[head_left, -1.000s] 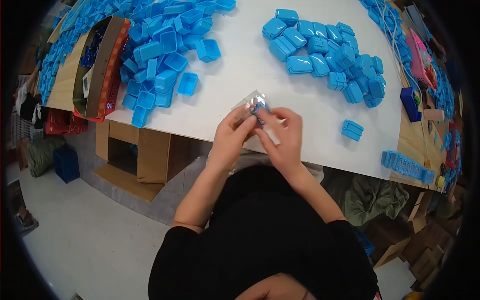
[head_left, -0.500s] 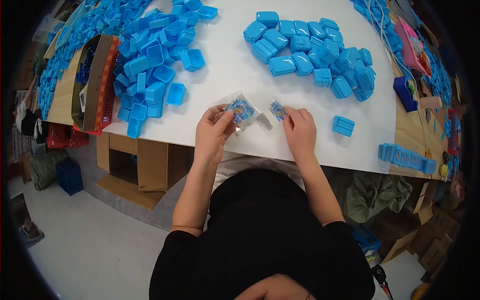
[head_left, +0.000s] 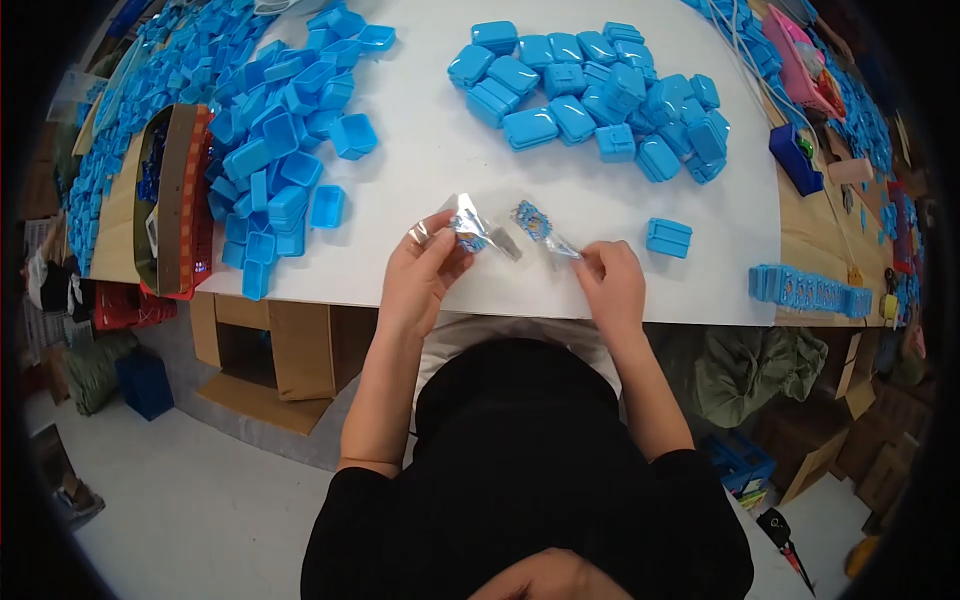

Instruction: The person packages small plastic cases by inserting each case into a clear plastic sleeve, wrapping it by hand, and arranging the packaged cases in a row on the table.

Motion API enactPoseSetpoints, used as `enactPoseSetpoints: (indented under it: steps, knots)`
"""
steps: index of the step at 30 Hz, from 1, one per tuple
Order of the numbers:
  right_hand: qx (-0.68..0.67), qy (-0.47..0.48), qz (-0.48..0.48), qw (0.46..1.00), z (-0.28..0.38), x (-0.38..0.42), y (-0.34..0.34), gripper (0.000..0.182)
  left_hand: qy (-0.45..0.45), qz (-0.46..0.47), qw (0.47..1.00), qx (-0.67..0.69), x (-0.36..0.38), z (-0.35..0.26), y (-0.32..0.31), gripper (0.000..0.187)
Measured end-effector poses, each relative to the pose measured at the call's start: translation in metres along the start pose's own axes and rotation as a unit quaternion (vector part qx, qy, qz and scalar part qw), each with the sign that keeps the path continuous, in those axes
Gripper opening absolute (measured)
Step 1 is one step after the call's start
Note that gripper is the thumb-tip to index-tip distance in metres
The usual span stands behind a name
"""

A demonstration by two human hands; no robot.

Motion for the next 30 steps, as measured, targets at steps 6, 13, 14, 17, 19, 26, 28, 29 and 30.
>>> enactPoseSetpoints:
  steps: [6,13,14,17,19,26,28,29,30]
  knots:
    - [0.171,0.142,-0.253,0.942,-0.051,0.001,0.095,0.048,-0.021,-0.007,1.000,-0.018,-0.011,0.011,-0.023,0.024]
    - [0.031,0.145,-0.136,0.979,-0.092,0.027,0.076,0.044,0.062,0.040,0.995,0.063,-0.026,0.025,-0.067,0.028]
    - [0.050,0.178,-0.140,0.973,-0.092,0.033,0.069,0.046,0.070,0.032,0.995,0.063,-0.026,0.025,-0.076,0.029]
    - [-0.075,0.206,-0.227,0.949,-0.038,0.047,0.062,0.048,0.102,0.008,0.993,0.059,-0.023,0.027,-0.094,0.029]
    - [-0.101,0.305,-0.229,0.919,0.002,0.049,0.055,0.050,0.103,0.038,0.993,0.051,-0.023,0.030,-0.095,0.030]
    - [0.004,0.308,-0.229,0.923,0.033,0.039,0.041,0.056,0.100,0.159,0.978,0.091,-0.013,0.009,-0.107,0.036]
    - [0.022,0.303,-0.232,0.924,0.034,0.040,0.042,0.057,0.107,0.167,0.974,0.111,-0.010,0.004,-0.108,0.036]
    - [0.024,0.299,-0.228,0.926,0.035,0.040,0.043,0.056,0.120,0.169,0.972,0.107,-0.011,0.002,-0.108,0.036]
    - [0.025,0.297,-0.225,0.928,0.036,0.040,0.044,0.056,0.133,0.172,0.971,0.103,-0.013,-0.001,-0.109,0.036]
Point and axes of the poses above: each hand's wrist, its own x-axis away from the middle knuckle, its own y-axis out of the back of the hand, z = x × y, the point moved 3 cm from there along -x, towards the middle knuckle, and after that the axes turned 1 degree about y, right-handed, at the moved point
